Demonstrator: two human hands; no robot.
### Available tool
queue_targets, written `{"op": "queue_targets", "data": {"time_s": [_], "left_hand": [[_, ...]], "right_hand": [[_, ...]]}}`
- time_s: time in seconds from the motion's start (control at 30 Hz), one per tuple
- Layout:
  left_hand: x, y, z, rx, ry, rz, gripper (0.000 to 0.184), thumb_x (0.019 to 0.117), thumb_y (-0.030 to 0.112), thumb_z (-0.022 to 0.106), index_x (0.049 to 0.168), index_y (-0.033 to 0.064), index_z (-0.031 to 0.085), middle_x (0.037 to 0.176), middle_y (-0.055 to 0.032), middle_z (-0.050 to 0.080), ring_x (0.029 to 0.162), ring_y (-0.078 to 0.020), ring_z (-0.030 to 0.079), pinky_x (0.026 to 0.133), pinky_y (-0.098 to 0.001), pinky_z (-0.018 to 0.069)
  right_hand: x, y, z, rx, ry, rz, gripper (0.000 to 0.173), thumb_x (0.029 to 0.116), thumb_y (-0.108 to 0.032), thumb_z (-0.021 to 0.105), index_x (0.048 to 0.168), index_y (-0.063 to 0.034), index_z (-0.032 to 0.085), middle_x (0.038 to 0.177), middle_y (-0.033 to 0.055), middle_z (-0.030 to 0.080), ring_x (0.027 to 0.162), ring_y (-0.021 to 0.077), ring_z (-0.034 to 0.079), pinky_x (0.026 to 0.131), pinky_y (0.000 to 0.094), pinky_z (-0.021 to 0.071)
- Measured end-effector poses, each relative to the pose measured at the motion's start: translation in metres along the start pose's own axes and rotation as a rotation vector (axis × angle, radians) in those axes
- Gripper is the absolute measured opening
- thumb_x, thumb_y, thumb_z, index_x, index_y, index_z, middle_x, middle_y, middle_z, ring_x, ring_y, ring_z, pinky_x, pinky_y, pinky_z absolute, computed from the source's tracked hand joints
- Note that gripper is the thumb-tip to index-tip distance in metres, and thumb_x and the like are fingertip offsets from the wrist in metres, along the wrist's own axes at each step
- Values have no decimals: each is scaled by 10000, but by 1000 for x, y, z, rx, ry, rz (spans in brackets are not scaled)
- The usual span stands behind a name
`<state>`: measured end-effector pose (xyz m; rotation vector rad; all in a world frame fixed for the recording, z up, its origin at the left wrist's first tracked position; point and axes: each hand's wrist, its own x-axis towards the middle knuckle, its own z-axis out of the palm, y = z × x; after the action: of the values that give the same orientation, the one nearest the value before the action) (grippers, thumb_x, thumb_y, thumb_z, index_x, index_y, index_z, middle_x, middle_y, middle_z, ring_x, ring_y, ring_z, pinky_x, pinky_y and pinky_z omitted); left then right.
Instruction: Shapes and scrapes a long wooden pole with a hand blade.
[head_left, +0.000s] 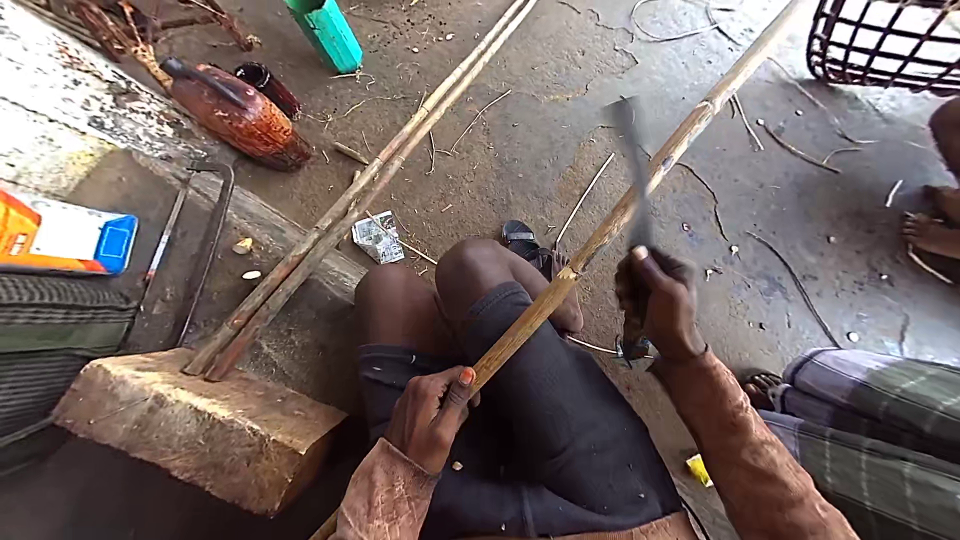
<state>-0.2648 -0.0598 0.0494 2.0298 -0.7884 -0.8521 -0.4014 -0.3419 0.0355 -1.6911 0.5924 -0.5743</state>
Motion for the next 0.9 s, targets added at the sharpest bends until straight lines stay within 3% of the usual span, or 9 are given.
{"op": "queue_targets", "data": {"time_s": [0.13, 0.27, 0.37, 0.5, 0.57, 0.67, 0.73, 0.8, 0.9], "left_hand": [[4, 2, -4, -128, -55, -40, 609, 1039, 586, 321, 779, 152, 658, 535, 114, 474, 419, 15, 421, 398, -193, 377], [7, 4, -10, -232, -143, -114, 557, 1039, 548, 320, 778, 179, 645, 527, 133, 476, 394, 33, 419, 362, -167, 363], [10, 7, -14, -265, -173, -156, 549, 1033, 544, 313, 778, 186, 642, 540, 133, 505, 394, 33, 437, 357, -160, 369], [11, 8, -15, -371, -234, -233, 504, 1037, 462, 297, 790, 188, 641, 532, 127, 503, 383, 21, 429, 348, -163, 356], [12, 9, -18, -467, -291, -281, 489, 1032, 415, 277, 800, 187, 642, 535, 117, 534, 372, 15, 444, 337, -161, 371], [16, 5, -18, -544, -347, -232, 513, 1040, 518, 334, 846, 177, 663, 535, 125, 521, 372, 20, 442, 331, -159, 368], [15, -3, -19, -607, -391, -190, 560, 945, 716, 517, 941, 174, 654, 566, 141, 505, 398, 30, 457, 341, -150, 388], [14, -3, -20, -571, -381, -188, 564, 870, 714, 645, 991, 164, 615, 578, 132, 495, 402, 16, 453, 343, -160, 388], [18, -2, -17, -455, -325, -100, 504, 916, 689, 601, 935, 185, 606, 576, 134, 467, 402, 20, 426, 344, -158, 364]], "right_hand": [[-20, -12, 25, -342, -198, -249, 232, 965, -232, 526, 834, -82, 644, 592, -17, 561, 488, 111, 555, 441, 330, 470], [-2, -4, 15, -46, -45, -59, 278, 1050, -310, 515, 887, -116, 627, 622, -49, 579, 473, 41, 513, 437, 230, 470], [-19, -12, 34, -340, -180, -286, 227, 964, -216, 523, 818, -84, 637, 604, -15, 568, 485, 109, 554, 431, 321, 466], [3, -3, 14, 6, -22, -46, 289, 1060, -306, 503, 894, -107, 631, 620, -33, 580, 465, 49, 511, 431, 228, 468], [-10, -10, 28, -138, -143, -178, 277, 1026, -257, 507, 873, -68, 639, 611, -4, 565, 477, 105, 537, 429, 308, 478], [-5, -6, 24, -140, -155, -219, 251, 1004, -229, 541, 891, -58, 685, 628, -27, 591, 509, 61, 543, 464, 267, 476], [14, 1, 12, 14, -22, -112, 246, 1034, -270, 534, 899, -107, 658, 642, -71, 617, 500, 15, 548, 461, 215, 499], [2, -7, 22, -105, -105, -180, 275, 1035, -274, 520, 889, -73, 640, 619, -36, 568, 486, 62, 531, 445, 271, 486], [-8, -3, 27, -242, -178, -261, 280, 988, -259, 542, 799, -83, 649, 572, -30, 536, 465, 71, 499, 430, 276, 432]]}}
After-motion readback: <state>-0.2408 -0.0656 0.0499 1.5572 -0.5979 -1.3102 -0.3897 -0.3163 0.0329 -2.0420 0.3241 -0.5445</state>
